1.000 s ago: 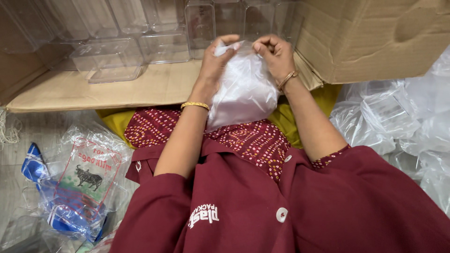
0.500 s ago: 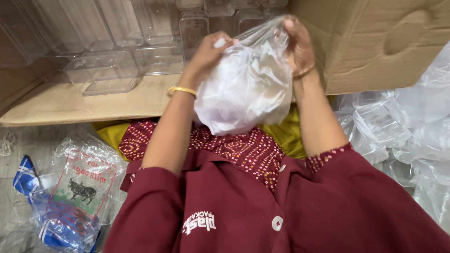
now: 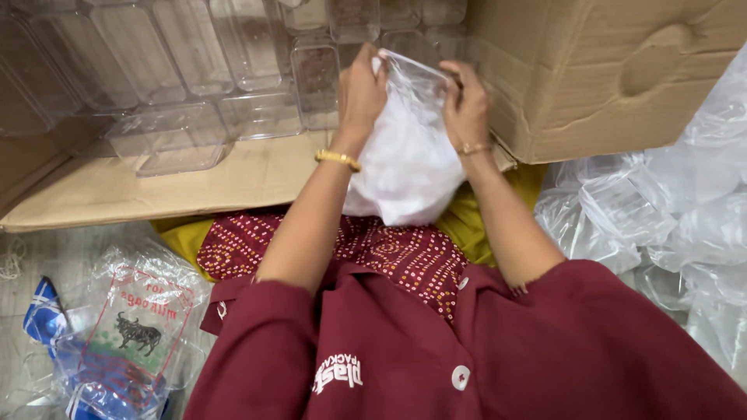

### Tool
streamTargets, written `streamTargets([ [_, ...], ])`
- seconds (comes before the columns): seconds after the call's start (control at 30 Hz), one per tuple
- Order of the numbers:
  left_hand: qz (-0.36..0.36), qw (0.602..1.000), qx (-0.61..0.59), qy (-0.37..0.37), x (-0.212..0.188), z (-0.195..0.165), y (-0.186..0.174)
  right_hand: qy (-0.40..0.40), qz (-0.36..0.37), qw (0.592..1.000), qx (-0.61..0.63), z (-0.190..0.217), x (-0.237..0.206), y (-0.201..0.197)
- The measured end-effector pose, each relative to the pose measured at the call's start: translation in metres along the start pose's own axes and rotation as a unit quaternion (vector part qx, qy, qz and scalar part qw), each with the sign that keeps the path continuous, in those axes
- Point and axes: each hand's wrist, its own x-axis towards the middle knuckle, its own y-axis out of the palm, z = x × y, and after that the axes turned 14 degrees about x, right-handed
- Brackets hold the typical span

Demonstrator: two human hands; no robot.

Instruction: The person sits on the floor in front of an open cardboard box of clear plastic containers. They open a plastic poly bag, place containers into it one at a time, gather and twist the bag closed, and set the filled bag aside while continuing with more containers.

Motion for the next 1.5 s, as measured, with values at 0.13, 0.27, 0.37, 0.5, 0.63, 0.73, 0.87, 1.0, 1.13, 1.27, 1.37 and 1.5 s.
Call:
streamTargets([
  [0.13, 0.058, 0.995, -0.077, 0.027, -0.04, -0.025, -0.036, 0.037, -0.039, 0.997, 0.057, 0.029, -0.013, -0.039],
  [0.27, 0.086, 0.977, -0.176, 0.089, -0.074, -0.035, -0.061, 0.163, -0.001, 0.947, 0.277, 0.045, -0.028, -0.072],
  [0.37, 0.186, 0.941, -0.281, -0.024, -0.08, -0.026, -0.06, 0.25, 0.041, 0.919, 0.303, 0.039, -0.037, -0.088],
  [0.5, 0.154, 0.957, -0.247, -0.014, -0.091, -0.001, -0.035, 0.258, 0.126, 0.888, 0.359, 0.007, -0.052, -0.091],
  [0.63, 0.199, 0.979, 0.037, 0.005, -0.105, 0.024, -0.01, 0.182, 0.134, 0.956, 0.187, -0.018, -0.088, -0.072],
  [0.73, 0.242, 0.965, 0.098, -0.009, -0.1, 0.031, 0.001, 0.099, 0.116, 0.988, -0.036, -0.012, -0.097, -0.056],
  [0.87, 0.273, 0.931, -0.218, 0.106, -0.103, 0.032, 0.005, 0.331, 0.06, 0.728, 0.598, 0.041, -0.072, -0.057],
  [1.0, 0.236, 0.929, -0.27, 0.092, -0.111, 0.027, 0.008, 0.213, 0.136, 0.795, 0.552, 0.125, -0.085, -0.052],
  [1.13, 0.206, 0.935, -0.277, 0.081, -0.112, 0.021, 0.005, -0.028, 0.239, 0.96, 0.142, 0.16, -0.067, -0.068],
  [1.27, 0.235, 0.934, -0.257, 0.085, -0.113, 0.006, -0.002, -0.087, 0.22, 0.971, 0.044, 0.151, -0.078, -0.083],
  [1.37, 0.302, 0.932, -0.191, 0.069, -0.103, -0.012, -0.003, 0.006, 0.068, 0.99, 0.124, 0.124, -0.1, -0.097],
  [1.5, 0.308, 0.927, -0.213, -0.005, -0.086, -0.009, -0.018, 0.12, -0.26, 0.847, 0.448, 0.072, -0.101, -0.163],
])
